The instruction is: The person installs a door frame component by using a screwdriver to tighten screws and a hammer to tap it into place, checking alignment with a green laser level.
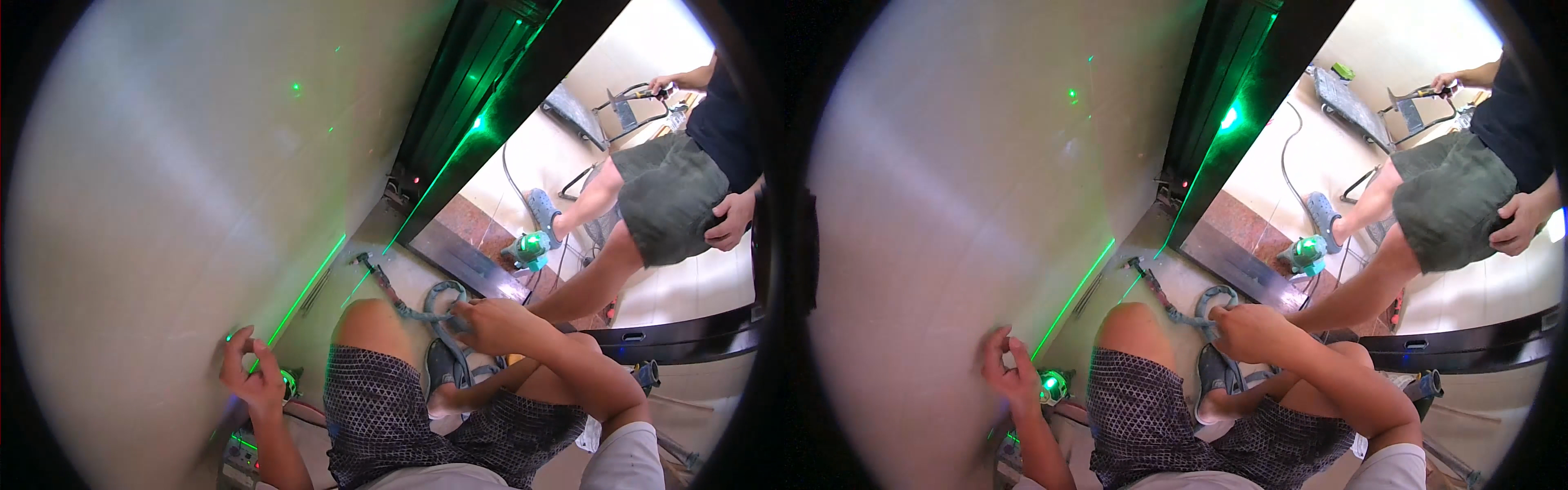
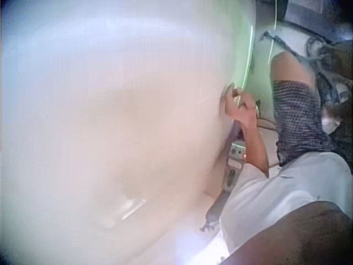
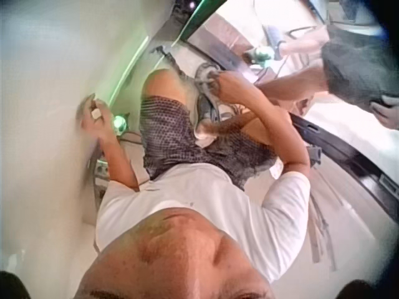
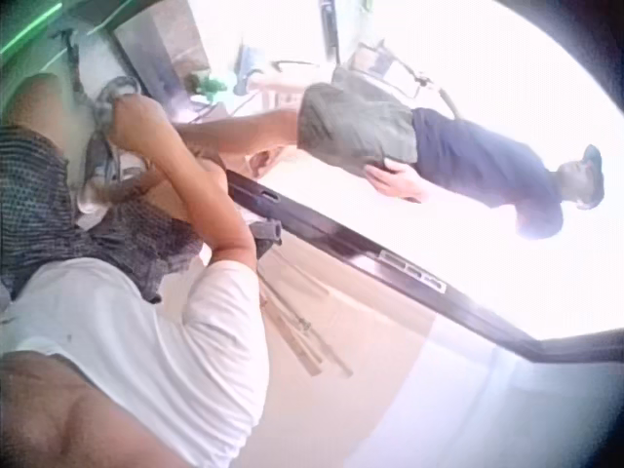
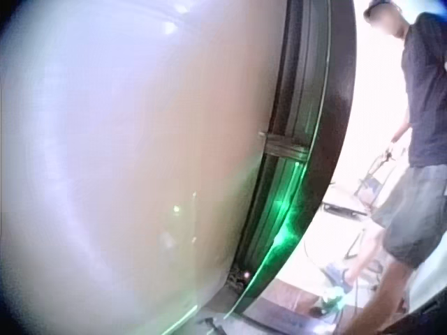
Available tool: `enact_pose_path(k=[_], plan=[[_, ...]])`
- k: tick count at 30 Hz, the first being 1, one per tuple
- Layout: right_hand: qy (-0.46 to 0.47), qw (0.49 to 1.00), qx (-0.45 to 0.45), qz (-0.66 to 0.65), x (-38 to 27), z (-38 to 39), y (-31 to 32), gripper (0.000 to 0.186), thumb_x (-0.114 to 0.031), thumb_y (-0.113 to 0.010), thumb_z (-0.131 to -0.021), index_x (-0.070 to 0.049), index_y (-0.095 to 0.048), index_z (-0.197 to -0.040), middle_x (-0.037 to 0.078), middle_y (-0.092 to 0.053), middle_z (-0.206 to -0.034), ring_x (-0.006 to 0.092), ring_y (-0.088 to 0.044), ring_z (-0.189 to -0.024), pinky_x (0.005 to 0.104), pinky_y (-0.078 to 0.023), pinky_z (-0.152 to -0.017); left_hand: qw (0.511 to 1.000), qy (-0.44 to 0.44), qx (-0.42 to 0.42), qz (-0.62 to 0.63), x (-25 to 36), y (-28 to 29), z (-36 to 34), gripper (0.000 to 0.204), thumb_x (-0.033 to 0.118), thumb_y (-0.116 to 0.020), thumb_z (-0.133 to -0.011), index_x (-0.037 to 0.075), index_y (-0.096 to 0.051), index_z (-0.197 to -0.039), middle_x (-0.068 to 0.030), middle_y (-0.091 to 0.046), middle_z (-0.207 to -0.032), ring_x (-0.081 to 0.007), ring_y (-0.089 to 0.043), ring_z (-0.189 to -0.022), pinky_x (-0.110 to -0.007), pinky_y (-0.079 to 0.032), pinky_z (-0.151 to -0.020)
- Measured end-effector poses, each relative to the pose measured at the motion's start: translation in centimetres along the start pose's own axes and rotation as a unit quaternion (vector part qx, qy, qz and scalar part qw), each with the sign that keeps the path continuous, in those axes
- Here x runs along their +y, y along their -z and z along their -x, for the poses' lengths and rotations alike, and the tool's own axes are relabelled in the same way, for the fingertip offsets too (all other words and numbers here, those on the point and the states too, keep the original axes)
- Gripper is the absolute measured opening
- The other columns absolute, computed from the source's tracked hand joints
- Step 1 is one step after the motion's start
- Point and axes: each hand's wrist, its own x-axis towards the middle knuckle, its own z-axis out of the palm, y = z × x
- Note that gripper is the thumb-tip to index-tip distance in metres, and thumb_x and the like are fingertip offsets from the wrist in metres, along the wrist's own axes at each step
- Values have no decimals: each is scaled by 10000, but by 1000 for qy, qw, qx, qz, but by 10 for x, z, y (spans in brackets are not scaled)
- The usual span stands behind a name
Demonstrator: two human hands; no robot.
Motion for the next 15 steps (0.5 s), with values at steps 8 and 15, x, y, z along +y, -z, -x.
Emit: enact_pose_path(k=[8,15], plan=[[-11,999,-22,-45,-1,-4,-6,426,-301,-692,-948,-15,-617,-1255,257,-742,-971,440,-725,-963,541,-566,-841,998,-52,29,3,-1,-16,-34,188,125,-666,-951,-26,-738,-1038,-105,-684,-780,-199,-629,-641,-334,-514,-620],[-39,986,110,-120,23,19,27,430,-263,-734,-957,-56,-629,-1319,206,-767,-1008,399,-740,-961,479,-581,-859,997,-78,24,-10,-2,-20,-32,182,135,-653,-1005,-23,-732,-1051,-80,-699,-800,-152,-643,-632,-298,-517,-616]])
